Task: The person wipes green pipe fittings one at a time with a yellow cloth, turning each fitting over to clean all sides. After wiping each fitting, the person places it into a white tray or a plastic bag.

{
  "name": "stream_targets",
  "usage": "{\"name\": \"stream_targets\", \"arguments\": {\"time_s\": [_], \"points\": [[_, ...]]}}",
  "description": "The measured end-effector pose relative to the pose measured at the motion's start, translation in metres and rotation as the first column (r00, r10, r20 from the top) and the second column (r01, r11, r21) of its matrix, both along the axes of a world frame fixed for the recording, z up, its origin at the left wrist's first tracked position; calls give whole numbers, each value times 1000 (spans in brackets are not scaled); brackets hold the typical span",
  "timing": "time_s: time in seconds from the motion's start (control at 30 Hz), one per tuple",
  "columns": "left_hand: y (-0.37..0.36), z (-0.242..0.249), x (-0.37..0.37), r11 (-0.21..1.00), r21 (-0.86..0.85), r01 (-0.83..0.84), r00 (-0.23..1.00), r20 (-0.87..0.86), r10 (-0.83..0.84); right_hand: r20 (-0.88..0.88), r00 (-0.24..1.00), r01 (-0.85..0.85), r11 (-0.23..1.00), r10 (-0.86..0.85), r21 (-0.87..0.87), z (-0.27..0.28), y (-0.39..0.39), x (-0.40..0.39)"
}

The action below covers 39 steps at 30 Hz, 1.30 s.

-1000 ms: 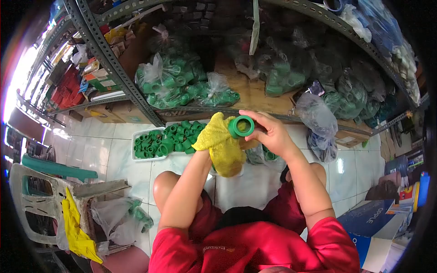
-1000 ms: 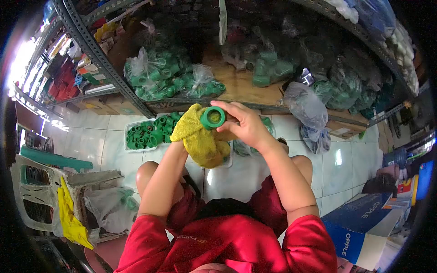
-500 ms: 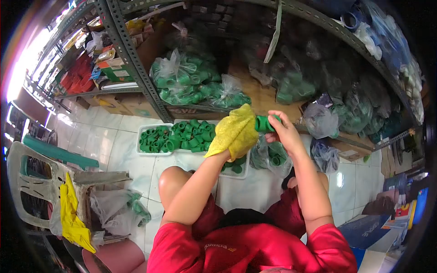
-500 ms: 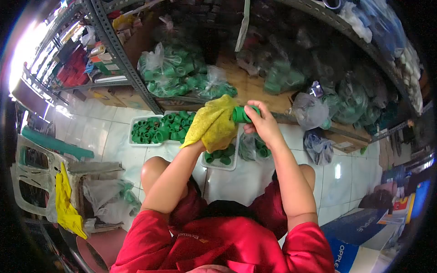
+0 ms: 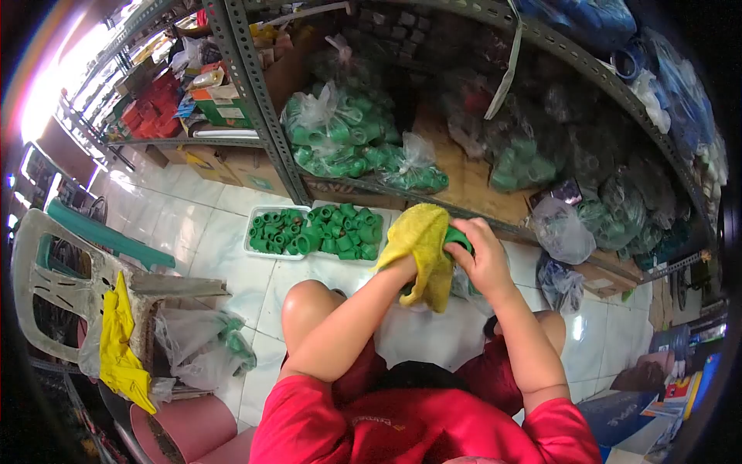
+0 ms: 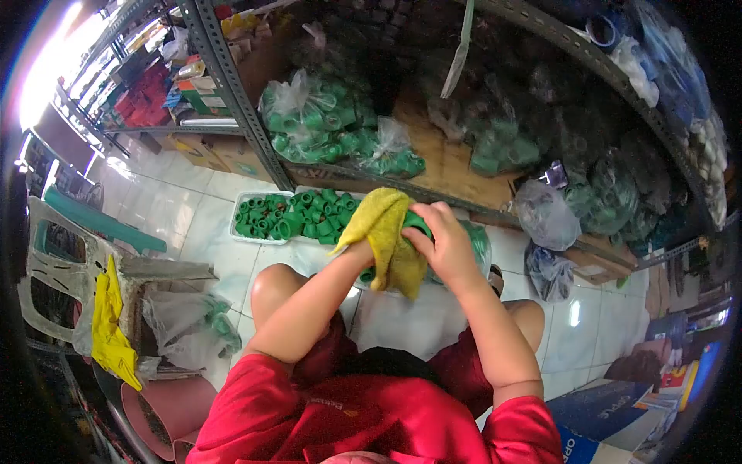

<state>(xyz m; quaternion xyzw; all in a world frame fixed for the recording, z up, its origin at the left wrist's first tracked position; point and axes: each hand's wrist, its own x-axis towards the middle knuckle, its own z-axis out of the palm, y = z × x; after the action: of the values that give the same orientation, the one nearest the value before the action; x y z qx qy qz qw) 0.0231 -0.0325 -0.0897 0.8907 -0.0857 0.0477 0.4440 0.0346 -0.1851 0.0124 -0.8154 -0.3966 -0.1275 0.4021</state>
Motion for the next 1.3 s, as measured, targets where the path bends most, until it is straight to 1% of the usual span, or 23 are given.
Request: {"name": "stream_targets", "arguments": {"time_s": [0.03, 0.1, 0.13, 0.2, 0.23, 0.3, 0.33, 0.43, 0.5, 0.57, 0.6, 0.7, 0.73, 0.77, 0.8, 0.9, 0.93, 0.97, 1.0, 1.03, 1.1, 1.13, 1.3], "points": [[-2, 37, -10, 889, -457, -14, 960, -254, -115, 5, 1000, -2, 1000, 2, 2, 0, -3, 4], [2, 30, -3, 483, -876, 8, 906, -199, -374, -203, 969, -125, 988, 142, 95, -1, -10, 11], [0, 29, -3, 486, -874, 10, 906, -197, -374, -398, 913, -17, 981, 94, 193, -7, -10, 11], [-12, 25, -4, 238, -940, -244, 888, -315, -334, -428, 902, 45, 975, 54, 219, -12, -8, 12], [-16, 24, 0, 239, -940, -242, 889, -314, -334, -457, 889, 107, 964, 18, 245, -11, -6, 12], [-17, 23, 10, 752, -658, 35, 961, -184, -205, -481, 874, 44, 974, 70, 222, -12, -3, 13], [-11, 23, 11, 276, -959, -61, 868, -188, -460, -420, 904, 13, 979, 76, 205, -11, 4, 7], [-9, 25, 11, 390, -920, -36, 911, -191, -367, -444, 890, -44, 989, 104, 143, -12, 1, 11], [-5, 25, 10, 442, -897, -34, 928, -192, -318, -684, 678, 63, 905, 271, 421, -17, -3, 21], [3, 30, 8, 13, -971, -240, 837, -214, -503, -717, 654, 210, 853, 241, 477, -15, -12, 36], [2, 36, 4, -25, -958, -286, 865, -247, -437, -755, 641, 212, 912, 141, 350, -5, -19, 38], [10, 42, 8, 73, -962, -263, 858, -268, -437, -770, 637, 157, 972, 34, 173, 16, -26, 31], [9, 58, 2, 191, -949, -250, 848, -310, -430, -741, 670, 97, 985, 40, 141, 15, -22, 26], [8, 61, -1, 193, -948, -254, 847, -314, -428, -713, 700, 39, 993, 49, 107, 14, -18, 22], [7, 61, -5, 206, -932, -297, 859, -355, -369, -442, 895, -67, 998, 58, -4, 9, -16, 19], [11, 43, -3, 211, -916, -340, 838, -397, -375, -454, 885, -96, 995, 102, 37, 15, -11, 10], [8, 48, -7, 575, -807, -136, 942, -285, -177, -458, 883, -98, 994, 105, 39, 17, -12, 9], [5, 53, -12, 861, -508, 0, 996, -78, -46, -309, 941, -149, 989, 137, -15, 19, -13, 10], [-2, 59, -17, 823, -567, -20, 998, -58, -15, -155, 972, -193, 978, 179, -79, 22, -14, 12], [-5, 52, -14, 821, -570, -30, 998, -63, -7, -160, 969, -202, 976, 187, -81, 25, -16, 13], [-8, 37, -7, 660, -750, -48, 995, -90, -30, -247, 956, -162, 987, 158, 3, 31, -17, 13], [-9, 39, -7, 396, -894, -209, 962, -261, -81, -360, 930, -69, 998, 66, 7, 33, -15, 10], [-9, 38, 0, 425, -883, -200, 940, -296, -171, -454, 890, -18, 992, -40, -122, 12, -26, 17]]}}
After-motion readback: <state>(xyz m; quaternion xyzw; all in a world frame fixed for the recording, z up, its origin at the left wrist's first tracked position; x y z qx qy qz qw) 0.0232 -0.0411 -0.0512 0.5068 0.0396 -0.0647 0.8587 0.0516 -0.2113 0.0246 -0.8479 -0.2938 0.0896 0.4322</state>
